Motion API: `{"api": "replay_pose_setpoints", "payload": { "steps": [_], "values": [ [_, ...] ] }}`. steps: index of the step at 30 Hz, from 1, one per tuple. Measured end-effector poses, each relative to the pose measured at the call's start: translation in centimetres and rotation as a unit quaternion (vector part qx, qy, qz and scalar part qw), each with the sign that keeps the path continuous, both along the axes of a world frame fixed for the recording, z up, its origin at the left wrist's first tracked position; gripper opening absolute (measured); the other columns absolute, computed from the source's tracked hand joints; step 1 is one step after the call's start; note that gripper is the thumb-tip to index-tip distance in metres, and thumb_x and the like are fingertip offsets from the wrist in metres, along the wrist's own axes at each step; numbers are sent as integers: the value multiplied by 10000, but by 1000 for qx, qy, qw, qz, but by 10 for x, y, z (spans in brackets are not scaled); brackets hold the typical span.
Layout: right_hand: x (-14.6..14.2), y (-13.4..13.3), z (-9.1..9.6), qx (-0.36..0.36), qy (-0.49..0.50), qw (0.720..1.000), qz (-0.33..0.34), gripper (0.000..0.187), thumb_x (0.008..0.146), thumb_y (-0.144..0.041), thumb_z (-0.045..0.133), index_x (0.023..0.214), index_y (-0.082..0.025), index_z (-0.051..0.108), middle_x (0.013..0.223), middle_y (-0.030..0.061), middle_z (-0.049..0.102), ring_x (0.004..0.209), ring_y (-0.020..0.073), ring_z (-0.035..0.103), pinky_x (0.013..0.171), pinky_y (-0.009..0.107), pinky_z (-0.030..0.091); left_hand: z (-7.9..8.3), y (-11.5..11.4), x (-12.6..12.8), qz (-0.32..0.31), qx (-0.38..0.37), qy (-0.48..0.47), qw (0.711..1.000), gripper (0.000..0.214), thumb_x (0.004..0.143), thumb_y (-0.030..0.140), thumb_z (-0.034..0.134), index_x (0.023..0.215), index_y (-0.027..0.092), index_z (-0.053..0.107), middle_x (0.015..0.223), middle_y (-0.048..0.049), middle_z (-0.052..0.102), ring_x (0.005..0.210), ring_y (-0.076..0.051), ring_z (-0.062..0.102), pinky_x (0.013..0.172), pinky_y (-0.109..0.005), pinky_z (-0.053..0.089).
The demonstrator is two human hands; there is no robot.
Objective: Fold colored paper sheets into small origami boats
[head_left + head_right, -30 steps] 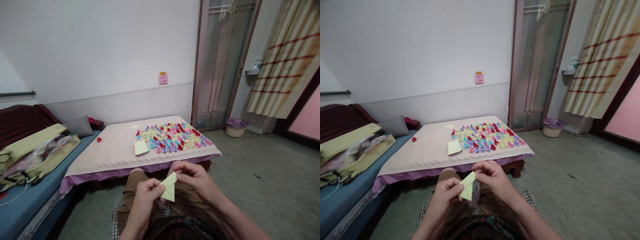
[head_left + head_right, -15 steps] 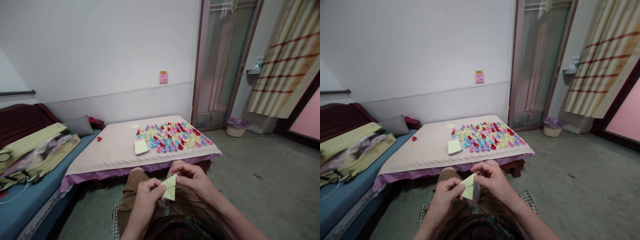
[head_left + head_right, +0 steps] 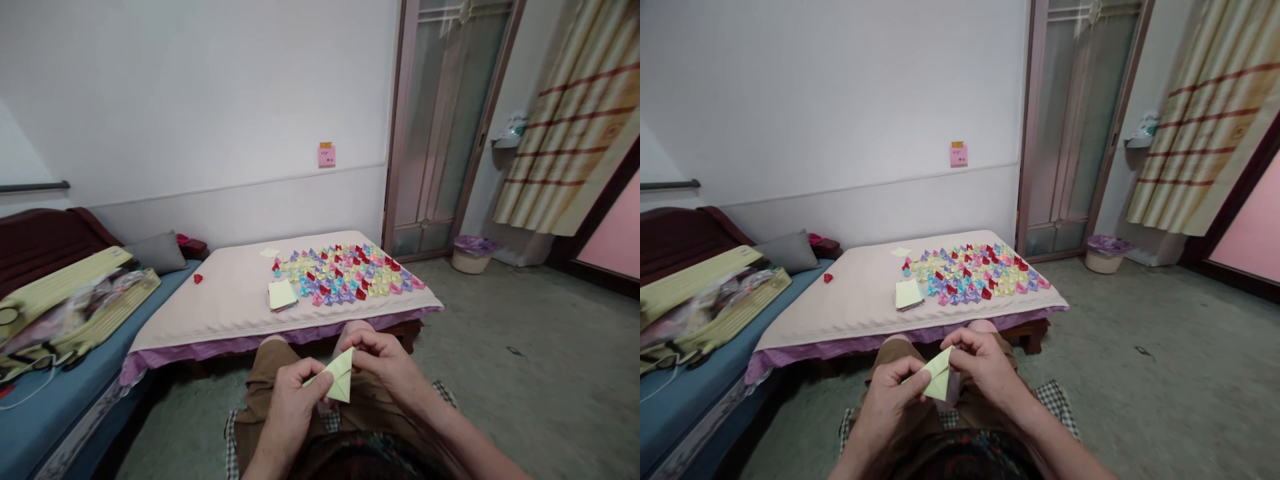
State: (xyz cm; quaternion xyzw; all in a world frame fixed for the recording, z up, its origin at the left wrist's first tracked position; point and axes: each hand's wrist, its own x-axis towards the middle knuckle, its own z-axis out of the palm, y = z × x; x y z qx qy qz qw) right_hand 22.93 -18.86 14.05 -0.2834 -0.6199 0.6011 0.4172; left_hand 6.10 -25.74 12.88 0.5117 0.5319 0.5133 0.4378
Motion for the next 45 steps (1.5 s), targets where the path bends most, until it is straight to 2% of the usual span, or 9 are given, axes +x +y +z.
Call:
{"api": "replay_pose_setpoints", "payload": {
  "steps": [5, 11, 18, 22, 31, 36, 40, 45],
  "values": [
    [2, 3, 0, -35, 59, 998, -10, 238, 796, -384, 627, 788, -154, 684, 741, 32, 623, 613, 134, 530, 576, 261, 433, 2, 0, 0, 1, -10, -69, 998, 222, 739, 308, 682, 602, 134, 664, 516, 4, 577, 493, -108, 500, 503, -205, 354],
    [5, 2, 1, -56, 92, 994, 3, 191, 761, -330, 692, 845, -158, 691, 822, 37, 619, 669, 136, 553, 608, 265, 452, 4, -1, 4, -18, -51, -217, 975, 197, 705, 276, 722, 607, 115, 663, 539, -12, 605, 461, -74, 483, 474, -176, 357],
    [7, 1, 1, -98, 120, 988, 16, 203, 717, -325, 740, 832, -165, 691, 775, 19, 621, 640, 119, 545, 603, 249, 440, -2, 1, 4, -47, -98, -325, 940, 218, 654, 269, 774, 603, 106, 638, 555, -10, 586, 464, -55, 475, 450, -150, 374],
    [5, 2, -3, -83, 115, 990, 24, 189, 709, -301, 751, 833, -171, 692, 747, 1, 613, 641, 115, 531, 603, 245, 427, -6, 2, 4, -65, -96, -345, 932, 210, 679, 255, 761, 617, 100, 634, 546, -8, 581, 449, -46, 467, 443, -143, 373],
    [1, 4, -8, -55, 109, 992, 20, 147, 729, -250, 737, 849, -178, 693, 695, -17, 599, 628, 108, 502, 592, 236, 404, -3, 1, 6, -52, -100, -332, 936, 185, 687, 217, 757, 626, 95, 633, 576, -9, 582, 473, -47, 471, 452, -141, 379],
    [-1, 3, -8, -83, 132, 987, 33, 152, 709, -238, 753, 838, -183, 693, 679, -24, 592, 610, 103, 504, 588, 232, 403, -9, 2, 7, -96, -101, -381, 914, 172, 738, 196, 709, 630, 94, 621, 542, -4, 561, 448, -46, 456, 458, -153, 362],
    [-2, 4, -10, -104, 149, 982, 46, 160, 685, -211, 763, 822, -173, 690, 688, -26, 584, 601, 90, 496, 577, 216, 392, -12, 2, 11, -108, -115, -420, 894, 135, 756, 166, 683, 658, 94, 625, 584, -5, 565, 480, -51, 473, 491, -163, 380],
    [2, 6, -9, -66, 101, 992, 26, 189, 669, -150, 729, 848, -167, 671, 688, -30, 579, 613, 96, 501, 584, 214, 380, -14, 2, 14, -114, -132, -430, 886, 167, 719, 177, 716, 630, 99, 598, 551, 10, 550, 443, -50, 461, 453, -161, 369]
  ]
}}
